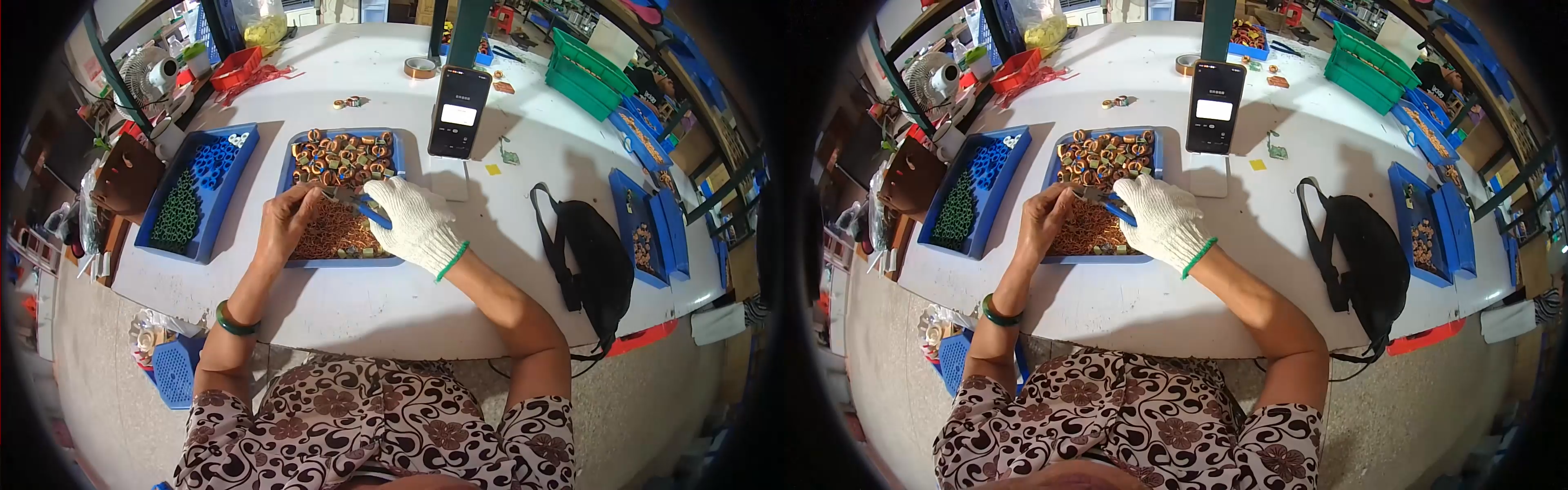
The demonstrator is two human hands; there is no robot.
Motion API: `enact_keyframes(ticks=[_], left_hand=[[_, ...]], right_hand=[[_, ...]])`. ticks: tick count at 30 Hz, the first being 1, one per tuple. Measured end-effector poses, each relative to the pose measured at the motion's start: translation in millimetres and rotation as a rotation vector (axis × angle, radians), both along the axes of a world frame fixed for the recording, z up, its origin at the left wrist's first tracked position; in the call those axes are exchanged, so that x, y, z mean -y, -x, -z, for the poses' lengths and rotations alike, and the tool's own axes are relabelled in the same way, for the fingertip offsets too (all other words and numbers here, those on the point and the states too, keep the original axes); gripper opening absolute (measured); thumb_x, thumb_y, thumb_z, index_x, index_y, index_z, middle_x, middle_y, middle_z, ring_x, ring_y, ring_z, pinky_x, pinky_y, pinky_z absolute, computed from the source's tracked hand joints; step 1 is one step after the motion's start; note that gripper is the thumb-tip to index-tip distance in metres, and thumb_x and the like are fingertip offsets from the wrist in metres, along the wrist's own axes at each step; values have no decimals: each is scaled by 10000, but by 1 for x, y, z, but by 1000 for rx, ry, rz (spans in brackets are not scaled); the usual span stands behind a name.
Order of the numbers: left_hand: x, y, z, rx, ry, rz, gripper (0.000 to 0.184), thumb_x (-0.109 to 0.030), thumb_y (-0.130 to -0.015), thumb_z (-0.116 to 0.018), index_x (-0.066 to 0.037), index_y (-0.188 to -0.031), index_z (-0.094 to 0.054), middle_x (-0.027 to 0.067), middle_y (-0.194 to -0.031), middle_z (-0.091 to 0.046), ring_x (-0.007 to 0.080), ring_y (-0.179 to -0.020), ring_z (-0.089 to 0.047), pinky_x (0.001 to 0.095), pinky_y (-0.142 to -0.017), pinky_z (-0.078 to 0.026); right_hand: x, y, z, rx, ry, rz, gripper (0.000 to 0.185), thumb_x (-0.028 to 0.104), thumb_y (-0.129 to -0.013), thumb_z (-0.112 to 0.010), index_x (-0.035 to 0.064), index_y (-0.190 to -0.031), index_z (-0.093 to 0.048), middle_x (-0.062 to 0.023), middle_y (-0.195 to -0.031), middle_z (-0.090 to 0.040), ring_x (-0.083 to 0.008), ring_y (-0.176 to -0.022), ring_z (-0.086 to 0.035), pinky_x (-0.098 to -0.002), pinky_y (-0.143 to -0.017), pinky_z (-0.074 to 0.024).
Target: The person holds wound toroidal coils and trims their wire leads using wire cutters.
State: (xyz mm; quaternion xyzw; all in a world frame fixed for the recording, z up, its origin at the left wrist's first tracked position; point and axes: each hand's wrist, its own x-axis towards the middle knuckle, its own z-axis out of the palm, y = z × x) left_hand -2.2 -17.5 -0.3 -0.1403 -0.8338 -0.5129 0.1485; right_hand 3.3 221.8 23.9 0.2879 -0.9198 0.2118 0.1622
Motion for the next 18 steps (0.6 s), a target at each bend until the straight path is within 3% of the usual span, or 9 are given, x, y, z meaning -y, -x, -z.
enact_keyframes(ticks=[3,9,12,15,18], left_hand=[[1,-2,-2,22,54,-6,290,-232,-1021,-625,26,-1105,-727,-15,-707,-592,44,-644,-489,228,-556,-422],[0,-3,-3,-57,206,-20,252,-206,-978,-674,35,-1042,-711,153,-823,-704,217,-678,-637,321,-659,-512],[1,-2,-1,-70,217,10,213,-155,-1005,-632,47,-1046,-683,73,-776,-610,108,-713,-522,270,-666,-466],[-4,-5,-5,-121,222,-8,194,-156,-990,-644,4,-1079,-709,187,-871,-708,269,-686,-647,341,-657,-513],[-4,-7,-8,-96,236,4,195,-118,-1004,-605,-14,-1148,-685,157,-830,-684,222,-663,-629,328,-639,-497]], right_hand=[[0,-1,-1,21,-8,-3,311,246,-849,-706,128,-1096,-559,-135,-962,-625,-353,-890,-668,-500,-744,-544],[0,1,0,6,-14,7,307,247,-850,-706,121,-1089,-561,-134,-965,-622,-356,-884,-668,-498,-743,-545],[-1,3,3,-18,14,-4,309,243,-849,-707,120,-1091,-560,-132,-968,-621,-356,-883,-667,-496,-746,-546],[-1,2,2,-8,1,-2,310,238,-849,-706,120,-1095,-559,-129,-970,-622,-353,-886,-669,-494,-748,-547],[-1,1,1,3,-10,2,311,231,-848,-704,121,-1101,-561,-128,-972,-623,-348,-889,-671,-492,-749,-548]])
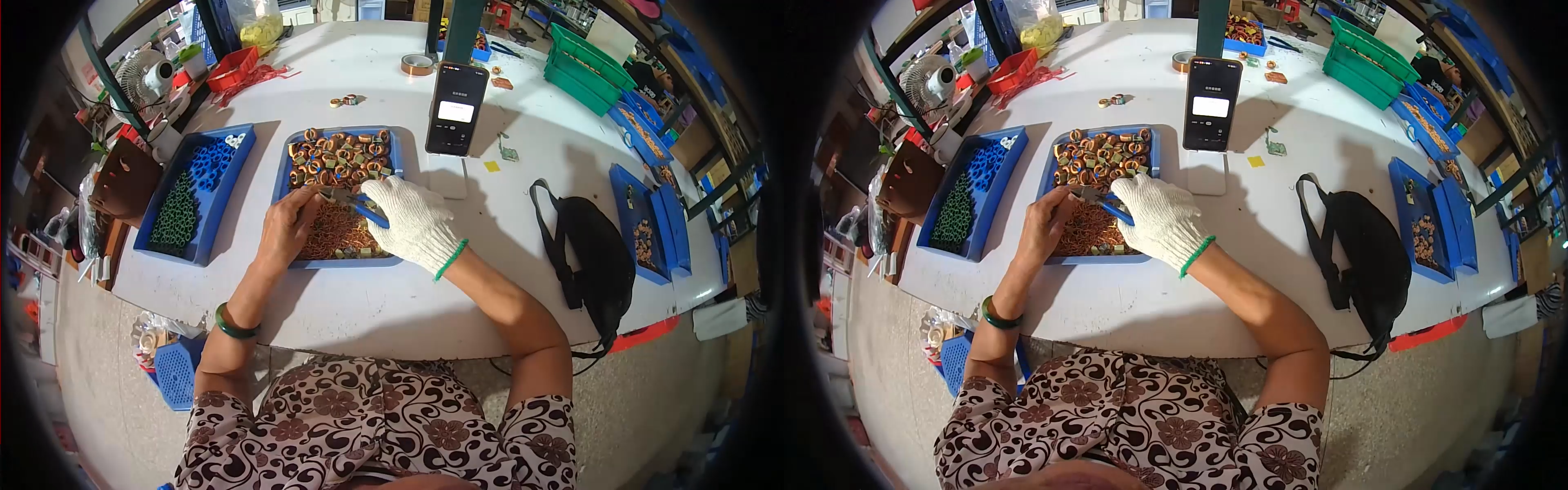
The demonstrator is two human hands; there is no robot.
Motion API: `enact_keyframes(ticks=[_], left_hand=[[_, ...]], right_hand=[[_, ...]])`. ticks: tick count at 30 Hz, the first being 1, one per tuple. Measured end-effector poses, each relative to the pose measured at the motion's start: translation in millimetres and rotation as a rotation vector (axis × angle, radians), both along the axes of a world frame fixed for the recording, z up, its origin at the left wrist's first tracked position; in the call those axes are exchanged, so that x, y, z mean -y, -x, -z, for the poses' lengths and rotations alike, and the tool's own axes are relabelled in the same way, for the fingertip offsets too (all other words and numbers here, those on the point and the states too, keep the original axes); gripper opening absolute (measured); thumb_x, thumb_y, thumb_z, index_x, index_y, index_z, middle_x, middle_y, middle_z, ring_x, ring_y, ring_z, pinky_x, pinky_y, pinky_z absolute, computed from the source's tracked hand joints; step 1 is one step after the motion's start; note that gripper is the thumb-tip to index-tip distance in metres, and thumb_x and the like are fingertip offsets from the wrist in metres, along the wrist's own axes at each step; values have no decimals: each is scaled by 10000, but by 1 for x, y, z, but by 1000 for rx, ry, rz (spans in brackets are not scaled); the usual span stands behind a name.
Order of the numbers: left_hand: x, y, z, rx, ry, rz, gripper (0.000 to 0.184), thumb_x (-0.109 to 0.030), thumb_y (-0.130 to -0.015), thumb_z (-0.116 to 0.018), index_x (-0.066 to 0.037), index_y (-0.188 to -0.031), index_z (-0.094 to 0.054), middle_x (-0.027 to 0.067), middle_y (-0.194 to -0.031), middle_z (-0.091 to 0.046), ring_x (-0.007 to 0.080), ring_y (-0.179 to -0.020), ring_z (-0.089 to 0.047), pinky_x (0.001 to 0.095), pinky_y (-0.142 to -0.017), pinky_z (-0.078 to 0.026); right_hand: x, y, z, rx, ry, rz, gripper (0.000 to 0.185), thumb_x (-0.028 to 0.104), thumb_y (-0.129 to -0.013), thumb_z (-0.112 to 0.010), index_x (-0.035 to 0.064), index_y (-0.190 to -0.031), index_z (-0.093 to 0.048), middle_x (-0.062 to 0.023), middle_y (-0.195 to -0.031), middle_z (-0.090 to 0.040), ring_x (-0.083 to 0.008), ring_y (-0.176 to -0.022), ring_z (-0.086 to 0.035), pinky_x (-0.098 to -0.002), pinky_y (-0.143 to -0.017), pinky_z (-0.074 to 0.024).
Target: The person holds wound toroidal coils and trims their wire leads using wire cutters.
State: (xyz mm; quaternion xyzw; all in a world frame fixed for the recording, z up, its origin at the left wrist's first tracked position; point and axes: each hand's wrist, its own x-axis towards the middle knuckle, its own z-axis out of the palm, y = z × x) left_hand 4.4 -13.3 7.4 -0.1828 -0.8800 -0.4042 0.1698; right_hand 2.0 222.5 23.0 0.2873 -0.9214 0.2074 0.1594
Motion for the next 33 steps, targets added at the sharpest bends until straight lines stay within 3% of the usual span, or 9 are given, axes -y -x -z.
enact_keyframes(ticks=[6,9,12,15,18,21,23,24,33], left_hand=[[-5,-10,-14,155,-83,-40,308,-108,-1027,-553,-35,-1326,-540,92,-711,-579,129,-660,-567,313,-629,-471],[-1,-2,2,84,-235,18,285,-143,-1050,-523,-43,-1316,-535,58,-756,-607,115,-651,-539,307,-597,-449],[7,7,10,307,-555,125,267,-191,-1066,-499,-49,-1284,-559,26,-861,-634,89,-670,-522,275,-608,-442],[10,7,5,431,-713,135,285,-227,-1065,-499,-51,-1280,-563,16,-970,-626,73,-739,-526,242,-673,-445],[13,10,5,558,-809,202,395,-260,-1058,-507,-34,-1383,-504,41,-1168,-619,89,-913,-548,241,-817,-466],[6,5,-4,633,-975,219,398,-219,-1054,-484,10,-1380,-501,106,-1306,-596,155,-1093,-595,318,-984,-499],[11,9,0,643,-1059,318,409,-203,-1056,-474,20,-1399,-482,133,-1351,-578,193,-1160,-586,355,-1058,-475],[14,10,1,647,-1100,368,415,-195,-1057,-470,25,-1408,-473,146,-1373,-569,212,-1193,-581,374,-1096,-463],[10,7,-2,610,-968,424,405,-216,-1072,-475,9,-1408,-471,142,-1394,-548,216,-1190,-594,371,-1090,-468]], right_hand=[[1,-2,-1,-1,6,14,311,220,-841,-707,121,-1103,-573,-127,-971,-631,-343,-888,-676,-491,-750,-550],[1,-3,-3,1,7,18,308,220,-841,-706,123,-1104,-580,-128,-971,-636,-345,-886,-677,-490,-750,-551],[0,-2,-2,0,3,17,307,221,-843,-703,124,-1108,-583,-129,-971,-640,-348,-886,-676,-491,-752,-550],[0,-1,-2,3,4,18,307,223,-846,-700,125,-1111,-583,-131,-985,-640,-351,-890,-675,-492,-756,-550],[0,-1,-2,18,-10,27,306,227,-855,-691,127,-1121,-578,-133,-1007,-637,-352,-906,-674,-493,-766,-549],[-1,-3,-8,63,-45,41,307,233,-867,-681,129,-1135,-572,-132,-1031,-633,-349,-933,-672,-491,-779,-550],[-1,-2,-9,105,-97,59,405,236,-853,-689,132,-1226,-569,-120,-1077,-639,-334,-969,-662,-475,-804,-543],[-1,-2,-9,97,-89,58,375,237,-858,-687,134,-1198,-568,-121,-1069,-636,-338,-963,-665,-481,-799,-546],[2,-6,-19,72,-75,82,285,225,-842,-700,131,-1087,-587,-129,-997,-638,-348,-915,-670,-499,-748,-545]])
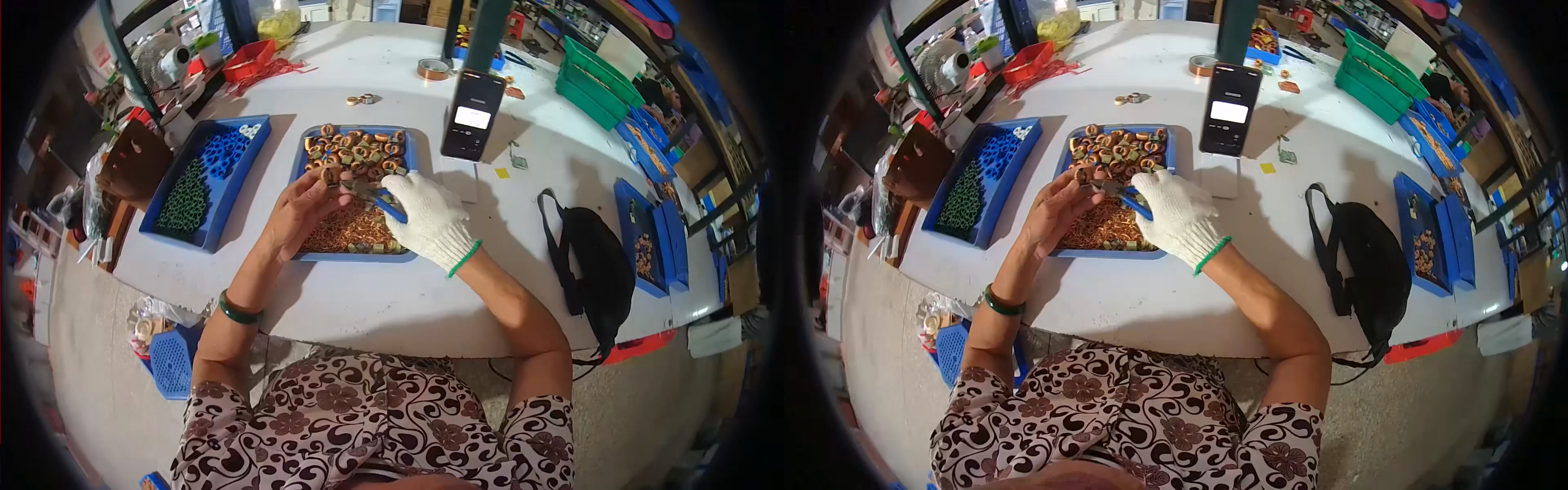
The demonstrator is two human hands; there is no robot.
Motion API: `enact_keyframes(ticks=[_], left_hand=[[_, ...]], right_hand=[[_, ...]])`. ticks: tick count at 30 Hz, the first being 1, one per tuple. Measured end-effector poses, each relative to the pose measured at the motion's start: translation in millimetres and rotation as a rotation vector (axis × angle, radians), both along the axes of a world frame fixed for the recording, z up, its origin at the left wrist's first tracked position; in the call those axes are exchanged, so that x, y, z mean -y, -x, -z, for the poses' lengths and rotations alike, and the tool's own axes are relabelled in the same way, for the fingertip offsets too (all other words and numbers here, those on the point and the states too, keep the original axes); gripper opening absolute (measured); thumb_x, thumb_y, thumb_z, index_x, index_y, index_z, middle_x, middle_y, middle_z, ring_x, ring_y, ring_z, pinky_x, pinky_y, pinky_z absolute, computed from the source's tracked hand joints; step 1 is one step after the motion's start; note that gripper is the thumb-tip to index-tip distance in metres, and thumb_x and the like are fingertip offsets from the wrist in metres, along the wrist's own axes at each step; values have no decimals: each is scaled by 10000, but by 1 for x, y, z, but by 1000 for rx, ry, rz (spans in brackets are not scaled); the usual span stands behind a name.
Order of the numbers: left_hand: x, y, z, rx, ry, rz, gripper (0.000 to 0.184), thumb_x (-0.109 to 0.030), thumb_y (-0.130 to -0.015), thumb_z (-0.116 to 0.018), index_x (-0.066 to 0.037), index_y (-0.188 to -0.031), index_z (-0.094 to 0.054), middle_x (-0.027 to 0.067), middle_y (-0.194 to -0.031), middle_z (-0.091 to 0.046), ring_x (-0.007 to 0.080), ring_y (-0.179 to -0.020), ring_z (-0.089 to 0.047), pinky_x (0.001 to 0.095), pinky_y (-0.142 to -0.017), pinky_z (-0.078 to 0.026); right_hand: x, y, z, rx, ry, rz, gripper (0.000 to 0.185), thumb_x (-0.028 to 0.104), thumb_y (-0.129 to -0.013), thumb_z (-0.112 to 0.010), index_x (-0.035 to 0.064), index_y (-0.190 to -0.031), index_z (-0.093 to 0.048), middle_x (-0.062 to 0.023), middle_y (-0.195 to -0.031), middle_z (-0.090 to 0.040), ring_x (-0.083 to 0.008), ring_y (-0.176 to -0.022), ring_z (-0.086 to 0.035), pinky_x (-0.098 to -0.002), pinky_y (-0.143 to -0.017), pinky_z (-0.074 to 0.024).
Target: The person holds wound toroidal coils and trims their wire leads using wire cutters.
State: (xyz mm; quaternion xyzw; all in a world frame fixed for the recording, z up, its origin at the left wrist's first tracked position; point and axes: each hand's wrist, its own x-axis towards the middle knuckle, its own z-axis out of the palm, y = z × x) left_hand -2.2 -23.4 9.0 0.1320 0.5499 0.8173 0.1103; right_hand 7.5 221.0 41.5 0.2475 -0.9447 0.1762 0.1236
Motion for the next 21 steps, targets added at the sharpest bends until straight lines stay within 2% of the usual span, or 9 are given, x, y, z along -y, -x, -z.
enact_keyframes(ticks=[1,2,5,7,9,12,15,16,21], left_hand=[[-1,-2,-2,5,-7,9,413,-223,-1072,-477,5,-1415,-461,140,-1392,-548,218,-1198,-591,374,-1088,-469],[-3,-3,-5,12,-12,12,421,-231,-1072,-479,1,-1422,-450,137,-1390,-549,220,-1205,-589,376,-1086,-469],[-4,-4,-9,21,-42,47,460,-262,-1070,-491,-15,-1449,-406,138,-1365,-555,231,-1230,-584,381,-1072,-475],[-2,-4,-8,13,-70,95,471,-273,-1068,-499,-16,-1452,-404,142,-1353,-559,234,-1230,-587,379,-1065,-479],[-1,-4,-6,15,-78,113,488,-302,-1062,-519,-36,-1456,-411,138,-1306,-584,230,-1194,-605,368,-1039,-491],[0,-5,-7,13,-72,163,509,-327,-1048,-553,-65,-1465,-423,124,-1256,-614,209,-1132,-628,354,-1002,-509],[2,-5,-5,10,-49,168,523,-325,-1033,-584,-71,-1464,-431,117,-1216,-629,196,-1086,-646,351,-982,-523],[-2,-9,-11,6,-39,125,484,-308,-1040,-572,-76,-1447,-451,84,-1059,-669,173,-992,-671,348,-982,-521],[-1,-8,-8,-7,-41,119,459,-246,-1030,-594,-71,-1434,-466,37,-979,-638,170,-1006,-667,343,-966,-532]], right_hand=[[2,-1,-5,21,-23,6,274,220,-837,-702,130,-1072,-593,-132,-982,-641,-347,-907,-670,-497,-740,-545],[2,-3,-6,-6,-19,22,349,207,-834,-704,127,-1156,-595,-139,-967,-629,-352,-861,-650,-466,-732,-531],[-1,5,4,-80,81,-35,325,173,-833,-707,140,-1143,-613,-122,-940,-624,-324,-851,-649,-443,-716,-529],[-1,1,-5,-75,37,-8,332,164,-839,-705,138,-1157,-611,-119,-950,-617,-315,-852,-651,-432,-715,-528],[-4,3,2,-133,66,-20,347,175,-844,-700,146,-1176,-604,-122,-967,-615,-322,-866,-650,-447,-724,-528],[-6,5,7,-160,55,-22,440,211,-780,-743,177,-1191,-589,-121,-958,-604,-351,-901,-640,-506,-718,-509],[-6,5,4,-169,-15,-15,468,211,-781,-742,184,-1218,-579,-121,-1005,-601,-352,-933,-639,-519,-733,-513],[-5,3,3,-167,-42,-3,477,212,-789,-736,186,-1235,-572,-124,-1045,-597,-361,-952,-639,-532,-750,-517],[-5,4,4,-133,-51,-2,484,216,-801,-726,186,-1257,-566,-123,-1079,-594,-364,-979,-636,-537,-778,-518]])
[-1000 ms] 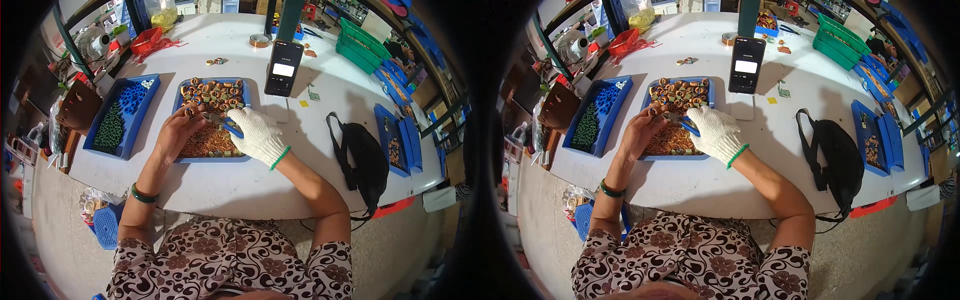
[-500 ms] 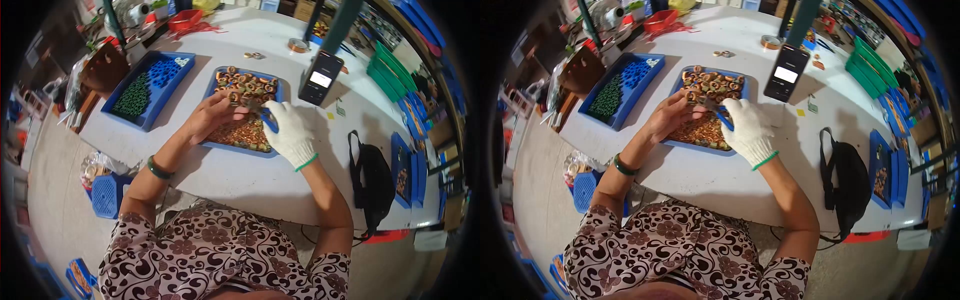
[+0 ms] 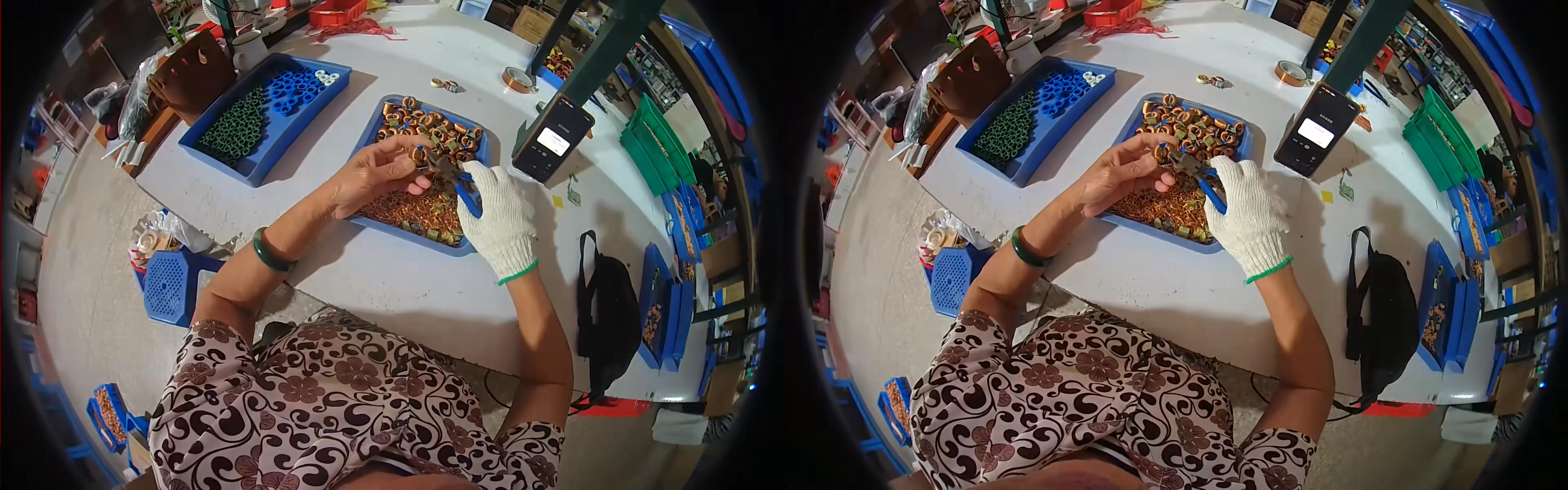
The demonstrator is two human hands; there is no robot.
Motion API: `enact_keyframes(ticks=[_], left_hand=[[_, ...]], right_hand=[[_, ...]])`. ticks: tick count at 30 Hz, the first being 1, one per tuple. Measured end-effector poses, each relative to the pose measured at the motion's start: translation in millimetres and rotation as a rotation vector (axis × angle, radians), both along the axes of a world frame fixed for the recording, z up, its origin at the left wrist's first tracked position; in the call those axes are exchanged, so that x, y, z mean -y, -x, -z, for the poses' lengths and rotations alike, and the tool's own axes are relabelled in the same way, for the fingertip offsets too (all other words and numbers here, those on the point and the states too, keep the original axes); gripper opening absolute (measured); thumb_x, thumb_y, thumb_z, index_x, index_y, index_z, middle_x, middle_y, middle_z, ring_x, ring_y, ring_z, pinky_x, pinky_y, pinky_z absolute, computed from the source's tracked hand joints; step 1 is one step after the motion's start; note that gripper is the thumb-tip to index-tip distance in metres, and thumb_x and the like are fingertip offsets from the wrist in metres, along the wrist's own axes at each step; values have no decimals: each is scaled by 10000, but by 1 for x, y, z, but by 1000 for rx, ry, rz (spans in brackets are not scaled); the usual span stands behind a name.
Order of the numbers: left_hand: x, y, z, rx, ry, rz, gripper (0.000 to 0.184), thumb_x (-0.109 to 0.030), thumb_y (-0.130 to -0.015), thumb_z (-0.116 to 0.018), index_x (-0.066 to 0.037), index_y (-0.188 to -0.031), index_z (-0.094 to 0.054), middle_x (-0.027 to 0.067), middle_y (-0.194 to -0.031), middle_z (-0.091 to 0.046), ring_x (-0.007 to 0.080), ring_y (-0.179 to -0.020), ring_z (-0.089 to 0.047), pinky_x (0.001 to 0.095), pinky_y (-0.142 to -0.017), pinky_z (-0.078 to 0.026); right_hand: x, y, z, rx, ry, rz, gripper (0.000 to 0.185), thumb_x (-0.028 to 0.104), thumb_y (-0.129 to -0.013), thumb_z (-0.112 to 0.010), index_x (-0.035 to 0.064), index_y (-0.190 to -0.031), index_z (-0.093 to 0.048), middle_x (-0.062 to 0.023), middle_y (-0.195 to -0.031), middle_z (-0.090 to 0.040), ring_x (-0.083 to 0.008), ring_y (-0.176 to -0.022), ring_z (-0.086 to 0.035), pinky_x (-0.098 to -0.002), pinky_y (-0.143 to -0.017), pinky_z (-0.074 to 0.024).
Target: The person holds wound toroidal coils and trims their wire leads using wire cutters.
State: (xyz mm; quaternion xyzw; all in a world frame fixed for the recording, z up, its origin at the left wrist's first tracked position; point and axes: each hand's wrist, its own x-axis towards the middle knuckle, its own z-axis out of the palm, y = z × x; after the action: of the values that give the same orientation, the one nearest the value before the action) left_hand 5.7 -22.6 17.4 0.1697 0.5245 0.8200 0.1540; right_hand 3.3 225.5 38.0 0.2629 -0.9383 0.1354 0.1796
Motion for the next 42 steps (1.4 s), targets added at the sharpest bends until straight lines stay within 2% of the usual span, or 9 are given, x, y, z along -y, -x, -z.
enact_keyframes(ticks=[19,31,42], left_hand=[[0,2,5,2,21,11,488,-312,-1001,-637,-68,-1402,-506,86,-1035,-682,177,-982,-681,353,-964,-535],[1,3,4,12,28,8,468,-308,-1030,-591,-57,-1414,-496,81,-1059,-679,169,-992,-677,342,-963,-530],[0,2,3,4,31,4,456,-296,-1026,-597,-59,-1403,-499,84,-1027,-685,171,-980,-684,334,-938,-551]], right_hand=[[2,-2,-1,7,-4,-14,480,200,-793,-729,175,-1246,-576,-126,-1011,-608,-364,-934,-640,-524,-760,-516],[-2,2,7,-2,59,-71,441,209,-796,-733,161,-1209,-587,-113,-985,-614,-345,-916,-652,-505,-749,-524],[2,-3,1,-4,-15,-17,473,224,-806,-730,180,-1247,-564,-113,-1037,-592,-357,-956,-635,-518,-763,-518]])
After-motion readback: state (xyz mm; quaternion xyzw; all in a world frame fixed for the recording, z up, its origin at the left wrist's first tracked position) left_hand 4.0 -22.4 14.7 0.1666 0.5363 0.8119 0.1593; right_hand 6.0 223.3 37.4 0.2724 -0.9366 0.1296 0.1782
